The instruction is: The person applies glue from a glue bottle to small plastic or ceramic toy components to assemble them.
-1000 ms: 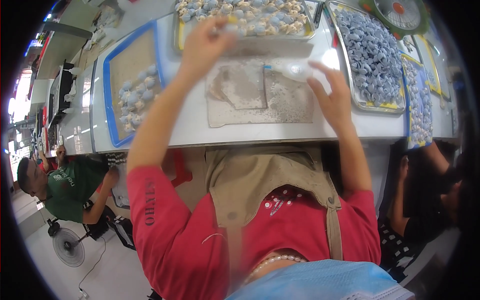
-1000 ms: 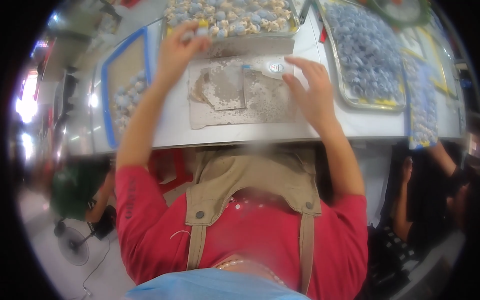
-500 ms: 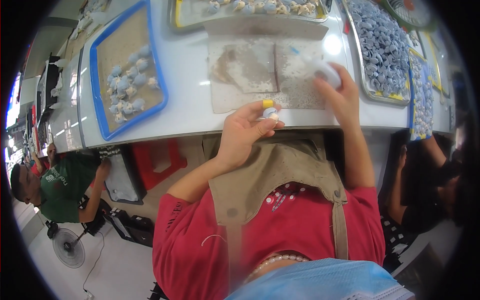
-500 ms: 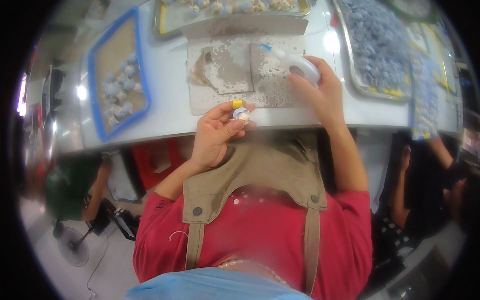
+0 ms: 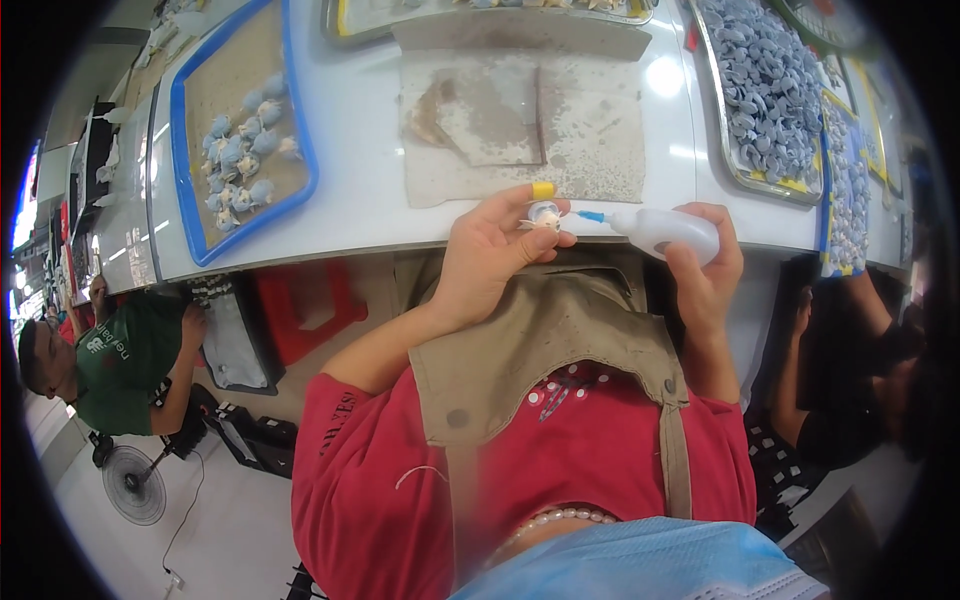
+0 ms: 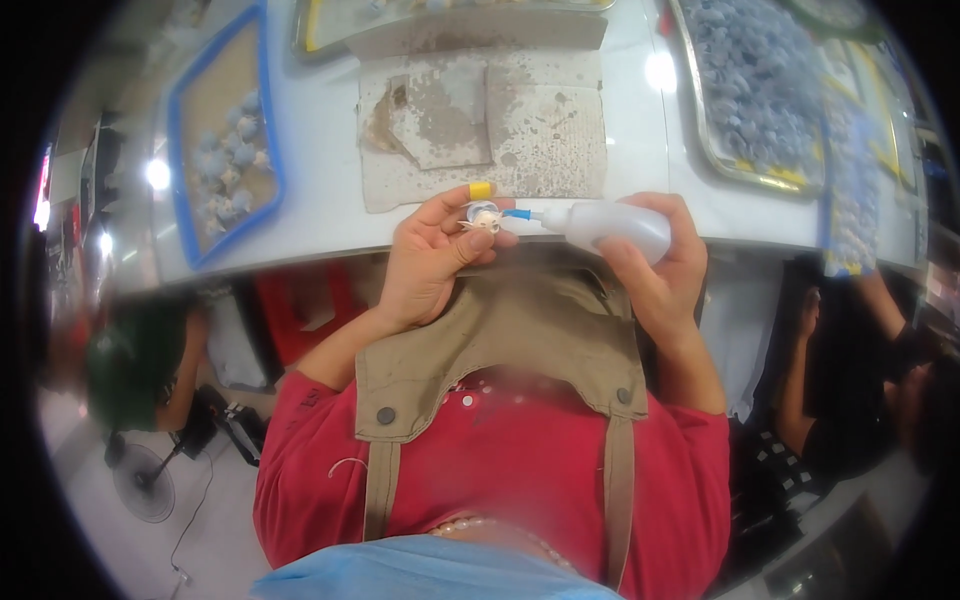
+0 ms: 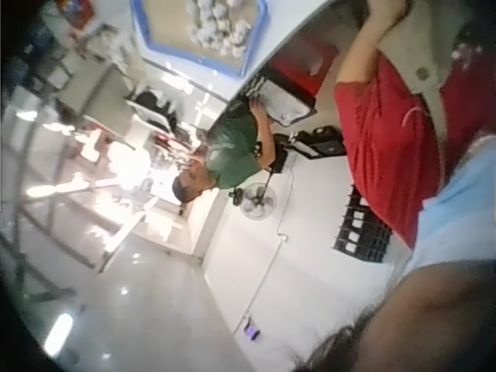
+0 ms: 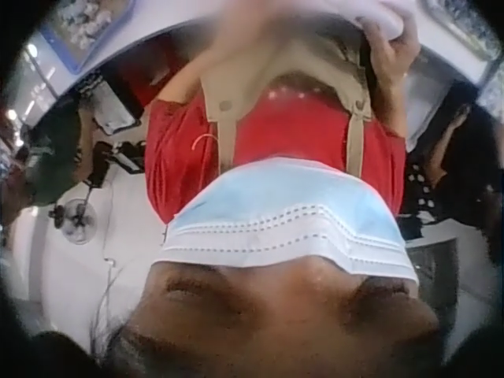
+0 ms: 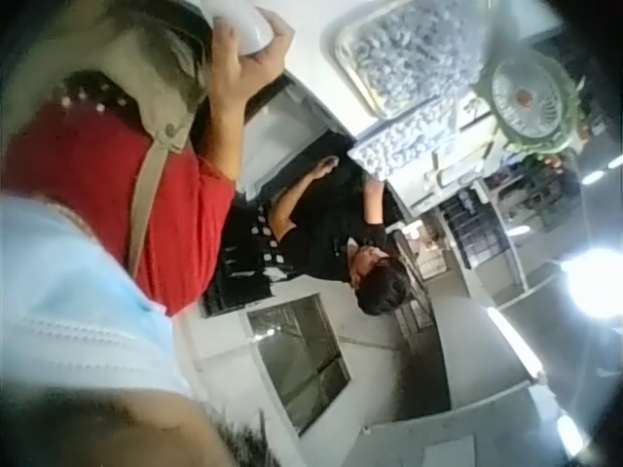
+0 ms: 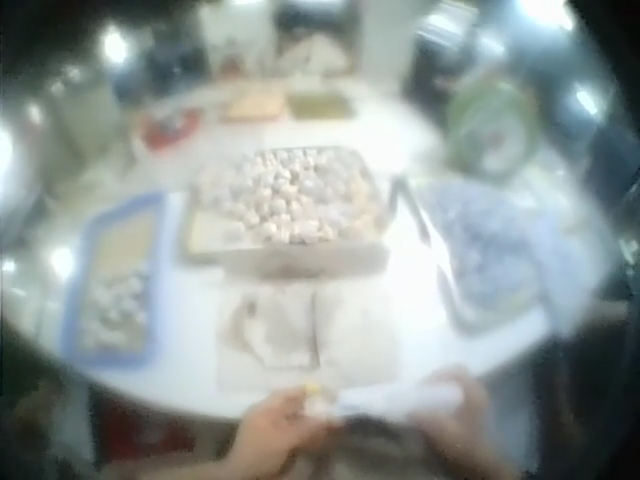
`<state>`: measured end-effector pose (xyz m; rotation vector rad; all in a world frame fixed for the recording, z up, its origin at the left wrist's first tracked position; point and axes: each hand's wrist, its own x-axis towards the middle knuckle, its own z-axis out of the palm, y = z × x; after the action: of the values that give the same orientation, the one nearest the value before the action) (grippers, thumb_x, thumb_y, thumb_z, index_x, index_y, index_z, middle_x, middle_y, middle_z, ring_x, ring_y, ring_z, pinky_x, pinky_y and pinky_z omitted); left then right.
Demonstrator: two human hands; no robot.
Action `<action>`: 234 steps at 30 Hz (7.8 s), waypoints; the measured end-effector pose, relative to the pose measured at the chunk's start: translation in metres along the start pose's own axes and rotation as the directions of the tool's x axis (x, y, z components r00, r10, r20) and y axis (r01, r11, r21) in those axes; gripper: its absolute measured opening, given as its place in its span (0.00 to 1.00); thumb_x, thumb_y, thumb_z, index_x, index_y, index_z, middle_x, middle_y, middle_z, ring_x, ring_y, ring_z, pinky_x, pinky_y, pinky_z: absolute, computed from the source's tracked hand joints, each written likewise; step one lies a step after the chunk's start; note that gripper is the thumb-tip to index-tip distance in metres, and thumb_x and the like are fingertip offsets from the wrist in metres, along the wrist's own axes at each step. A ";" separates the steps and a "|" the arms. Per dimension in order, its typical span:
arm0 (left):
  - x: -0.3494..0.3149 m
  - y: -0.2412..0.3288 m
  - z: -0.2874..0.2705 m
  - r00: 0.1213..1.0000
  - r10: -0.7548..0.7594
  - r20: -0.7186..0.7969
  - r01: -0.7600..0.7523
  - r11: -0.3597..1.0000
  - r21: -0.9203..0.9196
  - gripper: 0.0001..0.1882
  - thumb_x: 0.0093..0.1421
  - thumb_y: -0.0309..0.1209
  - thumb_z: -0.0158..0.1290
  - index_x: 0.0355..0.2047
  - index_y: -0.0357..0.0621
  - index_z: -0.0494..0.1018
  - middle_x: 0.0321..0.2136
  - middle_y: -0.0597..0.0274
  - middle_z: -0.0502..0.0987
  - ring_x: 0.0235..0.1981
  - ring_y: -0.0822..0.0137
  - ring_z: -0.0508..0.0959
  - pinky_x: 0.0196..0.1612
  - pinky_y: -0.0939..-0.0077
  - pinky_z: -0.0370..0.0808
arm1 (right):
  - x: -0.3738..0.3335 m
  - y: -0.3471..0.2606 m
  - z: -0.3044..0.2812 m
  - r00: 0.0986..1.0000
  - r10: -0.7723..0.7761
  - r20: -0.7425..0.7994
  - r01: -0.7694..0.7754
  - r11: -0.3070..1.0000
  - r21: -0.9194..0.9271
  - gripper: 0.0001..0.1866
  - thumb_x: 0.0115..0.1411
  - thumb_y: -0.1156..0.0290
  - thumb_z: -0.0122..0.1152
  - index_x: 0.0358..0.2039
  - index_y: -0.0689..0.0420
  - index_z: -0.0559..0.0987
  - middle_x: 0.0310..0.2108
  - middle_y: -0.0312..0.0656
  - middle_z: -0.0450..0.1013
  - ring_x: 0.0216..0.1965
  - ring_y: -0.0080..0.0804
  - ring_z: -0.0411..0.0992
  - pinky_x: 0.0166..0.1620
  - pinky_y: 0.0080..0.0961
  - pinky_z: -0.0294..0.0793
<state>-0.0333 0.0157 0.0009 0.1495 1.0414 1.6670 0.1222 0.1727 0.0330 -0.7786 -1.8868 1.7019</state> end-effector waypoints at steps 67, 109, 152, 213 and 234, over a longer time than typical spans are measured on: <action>0.000 0.005 -0.006 0.999 0.038 -0.014 -0.038 0.999 0.014 0.17 0.55 0.23 0.51 0.46 0.38 0.65 0.41 0.53 0.73 0.35 0.68 0.76 0.33 0.86 0.72 | 0.117 0.015 -0.120 0.710 -0.684 -0.165 0.154 0.381 -0.912 0.07 0.47 0.72 0.61 0.29 0.56 0.77 0.28 0.40 0.73 0.31 0.37 0.70 0.36 0.29 0.67; 0.002 -0.004 0.002 0.994 0.103 0.036 -0.105 0.992 0.065 0.19 0.57 0.25 0.50 0.49 0.33 0.62 0.42 0.58 0.71 0.38 0.75 0.72 0.40 0.83 0.71 | 0.016 -0.006 0.055 0.877 -0.372 0.305 0.479 0.739 -0.474 0.10 0.42 0.81 0.62 0.28 0.60 0.76 0.25 0.43 0.72 0.26 0.36 0.72 0.25 0.23 0.72; -0.004 0.125 -0.074 0.596 0.784 0.174 -0.107 -0.136 0.985 0.19 0.45 0.32 0.60 0.38 0.42 0.71 0.25 0.56 0.76 0.22 0.66 0.77 0.25 0.75 0.72 | 0.062 -0.003 0.052 0.936 -0.228 0.269 0.261 0.961 -0.094 0.24 0.49 0.77 0.58 0.49 0.59 0.67 0.38 0.40 0.74 0.41 0.24 0.69 0.47 0.23 0.64; 0.001 0.000 -0.001 0.995 0.075 -0.060 -0.063 0.982 0.178 0.20 0.52 0.20 0.54 0.46 0.32 0.65 0.34 0.58 0.74 0.32 0.74 0.74 0.33 0.86 0.71 | 0.013 -0.020 0.006 0.913 -0.385 0.135 0.394 0.747 -0.536 0.14 0.36 0.73 0.69 0.24 0.60 0.74 0.19 0.39 0.65 0.24 0.33 0.61 0.27 0.24 0.62; 0.001 0.002 -0.001 0.996 0.056 -0.067 -0.049 0.994 0.093 0.20 0.52 0.20 0.54 0.46 0.34 0.63 0.34 0.55 0.74 0.32 0.69 0.77 0.32 0.85 0.73 | 0.013 -0.027 0.007 0.910 -0.394 0.131 0.391 0.709 -0.587 0.13 0.34 0.75 0.71 0.21 0.61 0.75 0.18 0.38 0.66 0.23 0.32 0.60 0.25 0.24 0.61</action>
<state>-0.0353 0.0161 0.0013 0.1814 1.1752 1.6828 0.1051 0.1751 0.0584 -0.5234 -2.4165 0.8237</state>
